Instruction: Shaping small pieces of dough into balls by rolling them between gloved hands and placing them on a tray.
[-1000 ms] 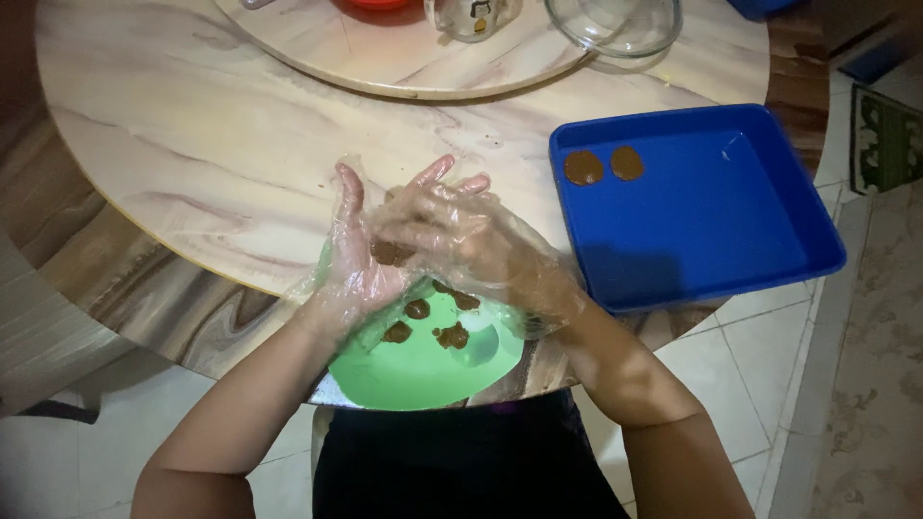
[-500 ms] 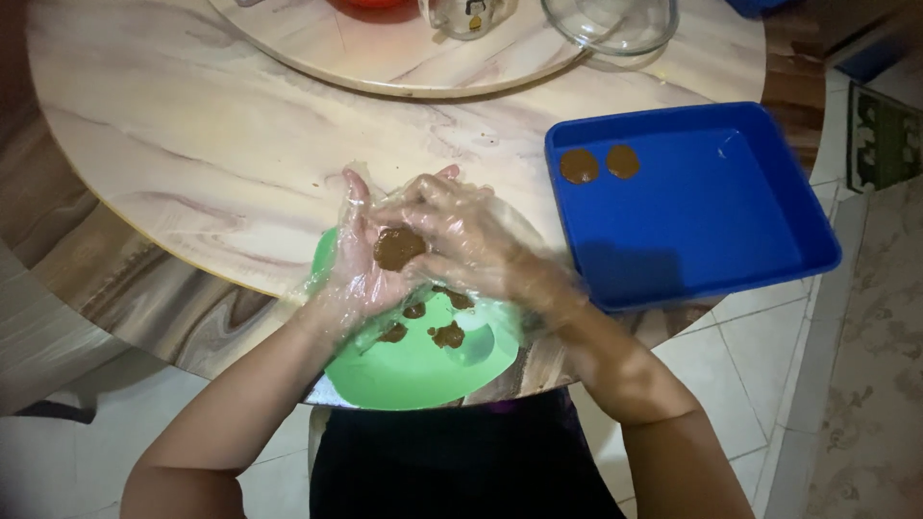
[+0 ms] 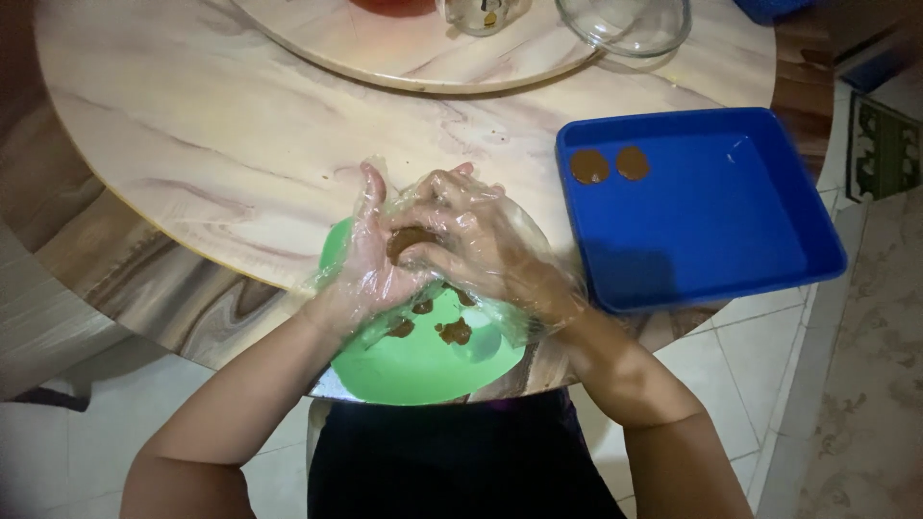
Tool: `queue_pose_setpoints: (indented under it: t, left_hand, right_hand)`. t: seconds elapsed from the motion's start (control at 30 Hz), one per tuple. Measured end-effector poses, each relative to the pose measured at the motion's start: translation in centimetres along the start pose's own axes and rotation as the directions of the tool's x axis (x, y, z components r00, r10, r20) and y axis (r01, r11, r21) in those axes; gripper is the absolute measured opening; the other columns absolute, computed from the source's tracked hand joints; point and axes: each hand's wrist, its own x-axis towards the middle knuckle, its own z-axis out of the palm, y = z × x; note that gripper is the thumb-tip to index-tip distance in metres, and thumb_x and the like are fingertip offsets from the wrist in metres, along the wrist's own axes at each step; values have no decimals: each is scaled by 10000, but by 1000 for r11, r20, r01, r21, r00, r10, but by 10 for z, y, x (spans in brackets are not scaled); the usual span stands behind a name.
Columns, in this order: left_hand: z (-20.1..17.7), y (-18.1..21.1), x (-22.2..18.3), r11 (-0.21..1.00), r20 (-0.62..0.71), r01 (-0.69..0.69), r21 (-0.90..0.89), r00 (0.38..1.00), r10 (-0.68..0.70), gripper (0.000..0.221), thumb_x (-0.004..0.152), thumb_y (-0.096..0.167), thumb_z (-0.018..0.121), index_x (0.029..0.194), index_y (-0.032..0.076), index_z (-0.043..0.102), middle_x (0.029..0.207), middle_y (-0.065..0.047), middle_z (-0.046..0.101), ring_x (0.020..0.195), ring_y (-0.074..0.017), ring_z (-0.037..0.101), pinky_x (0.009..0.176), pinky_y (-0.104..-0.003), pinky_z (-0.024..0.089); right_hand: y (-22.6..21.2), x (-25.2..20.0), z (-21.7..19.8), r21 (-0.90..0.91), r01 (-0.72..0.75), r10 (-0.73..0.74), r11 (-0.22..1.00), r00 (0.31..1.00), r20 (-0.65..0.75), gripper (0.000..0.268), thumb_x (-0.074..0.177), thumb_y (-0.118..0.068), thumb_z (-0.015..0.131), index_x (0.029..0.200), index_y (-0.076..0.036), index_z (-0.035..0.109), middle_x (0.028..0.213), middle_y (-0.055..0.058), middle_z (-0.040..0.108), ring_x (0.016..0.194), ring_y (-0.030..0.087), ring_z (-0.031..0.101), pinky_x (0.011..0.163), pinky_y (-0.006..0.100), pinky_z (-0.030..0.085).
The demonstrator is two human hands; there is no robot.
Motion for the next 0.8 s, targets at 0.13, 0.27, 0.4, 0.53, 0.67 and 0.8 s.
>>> queue_pose_setpoints:
  t: [0.13, 0.27, 0.4, 0.53, 0.67, 0.8]
  left_hand:
    - [-3, 0, -3, 998, 91, 44, -51, 995, -39, 796, 883, 793, 375, 1081, 34, 512, 695, -22, 445, 708, -198, 504, 743, -372, 530]
    - [-7, 2, -3, 990, 217, 109, -92, 972, -87, 766, 895, 800, 341, 738, 87, 574, 470, 51, 290, 447, -71, 310, 578, -196, 471]
    - [-18, 4, 0, 995, 185, 95, -42, 979, -85, 765, 885, 823, 297, 689, 122, 533, 487, 49, 278, 448, -83, 295, 566, -201, 468]
    - [11, 8, -4, 952, -23, 54, 302, 999, -49, 1050, 884, 816, 146, 1565, 32, 297, 1059, -123, 636, 603, -64, 511, 544, -169, 470]
    - [-8, 6, 10, 997, -14, 54, 50, 998, -53, 999, 843, 835, 401, 1374, 2, 545, 1132, -193, 679, 938, -285, 698, 943, -456, 539]
    - [-20, 5, 15, 999, -33, 43, 31, 999, -42, 983, 843, 819, 421, 1377, 0, 527, 1152, -198, 660, 992, -307, 673, 966, -483, 526]
  right_hand:
    - [3, -1, 4, 84, -15, 17, 996, 1000, -17, 448, 971, -562, 553, 1119, -162, 690, 1022, 69, 540, 912, 261, 606, 790, 425, 555]
    - [-4, 2, -2, 70, -6, 8, 998, 1000, -19, 327, 982, -488, 599, 997, -168, 667, 964, 49, 572, 896, 258, 628, 749, 411, 547]
    - [-12, 7, -8, 18, 41, -41, 999, 999, -22, 248, 970, -411, 645, 944, -165, 662, 896, 40, 624, 865, 245, 649, 764, 392, 545]
    - [-18, 9, -9, 174, 160, -113, 972, 961, -254, 75, 957, -143, 697, 919, -79, 687, 792, 58, 677, 745, 223, 682, 712, 333, 582]
    - [7, 4, -5, -600, 295, -549, 743, 781, -296, 137, 968, -88, 695, 839, -53, 726, 834, 101, 700, 754, 253, 685, 768, 386, 578]
    - [2, 8, 24, -467, 454, -625, 758, 709, -326, 76, 910, -113, 734, 876, -56, 771, 856, 97, 732, 788, 256, 698, 776, 412, 590]
